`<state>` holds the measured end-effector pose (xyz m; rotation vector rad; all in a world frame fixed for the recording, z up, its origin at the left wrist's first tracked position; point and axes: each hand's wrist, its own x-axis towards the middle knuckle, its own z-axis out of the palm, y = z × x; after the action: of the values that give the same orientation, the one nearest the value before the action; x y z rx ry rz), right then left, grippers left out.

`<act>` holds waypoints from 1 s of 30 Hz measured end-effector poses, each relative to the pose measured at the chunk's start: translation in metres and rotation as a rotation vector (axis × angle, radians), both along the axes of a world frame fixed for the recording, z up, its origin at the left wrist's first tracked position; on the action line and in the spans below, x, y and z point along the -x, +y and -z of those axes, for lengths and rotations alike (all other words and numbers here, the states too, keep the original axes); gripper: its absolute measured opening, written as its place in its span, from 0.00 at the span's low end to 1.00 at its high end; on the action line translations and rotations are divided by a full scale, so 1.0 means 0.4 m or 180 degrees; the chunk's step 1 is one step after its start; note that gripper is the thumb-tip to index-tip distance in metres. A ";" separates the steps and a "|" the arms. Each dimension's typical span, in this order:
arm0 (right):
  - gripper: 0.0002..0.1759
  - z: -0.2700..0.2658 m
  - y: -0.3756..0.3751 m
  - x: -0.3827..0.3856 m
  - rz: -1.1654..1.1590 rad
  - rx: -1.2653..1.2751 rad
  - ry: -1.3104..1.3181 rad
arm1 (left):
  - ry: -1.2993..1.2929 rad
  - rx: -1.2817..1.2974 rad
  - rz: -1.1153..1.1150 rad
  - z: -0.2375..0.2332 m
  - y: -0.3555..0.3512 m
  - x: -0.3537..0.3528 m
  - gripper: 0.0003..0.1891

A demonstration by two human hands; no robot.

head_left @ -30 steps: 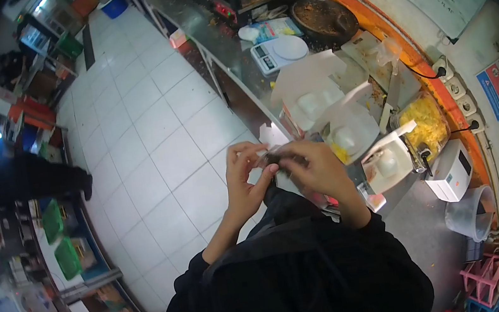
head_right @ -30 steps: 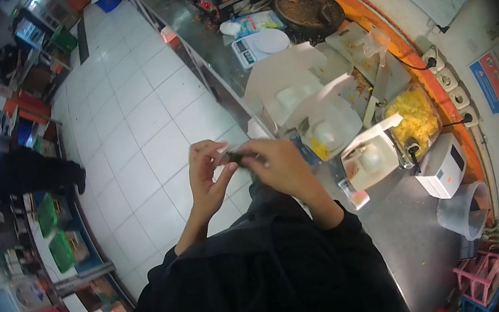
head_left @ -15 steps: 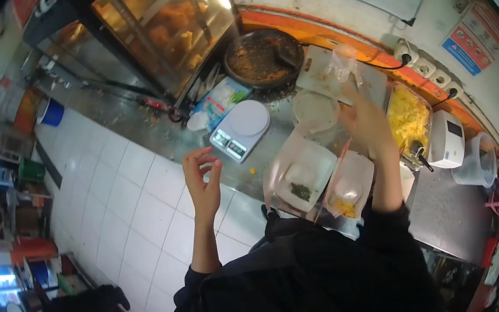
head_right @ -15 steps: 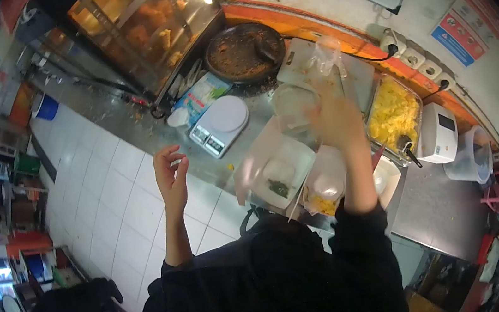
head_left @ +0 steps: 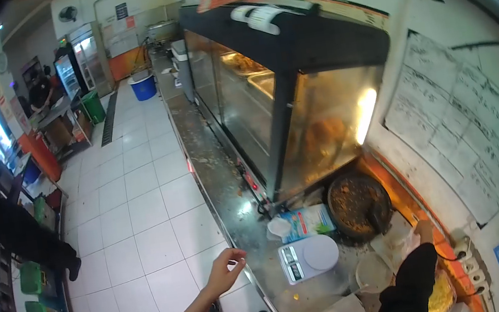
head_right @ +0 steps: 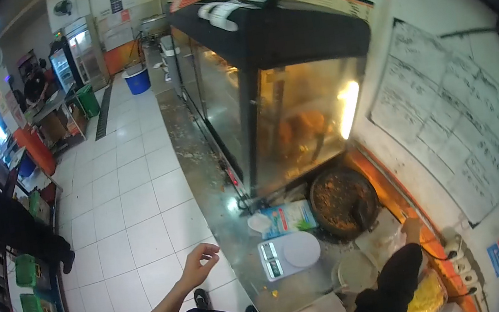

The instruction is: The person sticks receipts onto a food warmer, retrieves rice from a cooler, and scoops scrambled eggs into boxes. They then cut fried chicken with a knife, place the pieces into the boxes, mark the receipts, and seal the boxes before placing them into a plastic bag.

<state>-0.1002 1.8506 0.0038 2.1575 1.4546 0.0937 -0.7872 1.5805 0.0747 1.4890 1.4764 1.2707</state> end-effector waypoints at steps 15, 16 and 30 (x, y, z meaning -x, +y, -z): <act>0.40 -0.630 -0.455 1.616 -0.1832 0.0136 0.7514 | 0.0037 -0.2727 -0.0190 -0.240 0.062 0.421 0.15; 0.44 -0.588 -0.478 1.711 -0.1833 0.0385 0.8023 | 0.0241 -0.3038 0.0177 -0.255 0.057 0.455 0.18; 0.29 -0.325 -0.428 2.280 -0.0916 -0.0594 0.8839 | 0.0467 -0.1904 -0.0988 -0.264 0.171 0.898 0.07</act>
<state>-1.0122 1.6792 0.1337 -0.3174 -1.0246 1.6968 -1.1463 1.6489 0.1803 1.7998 1.5409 1.9527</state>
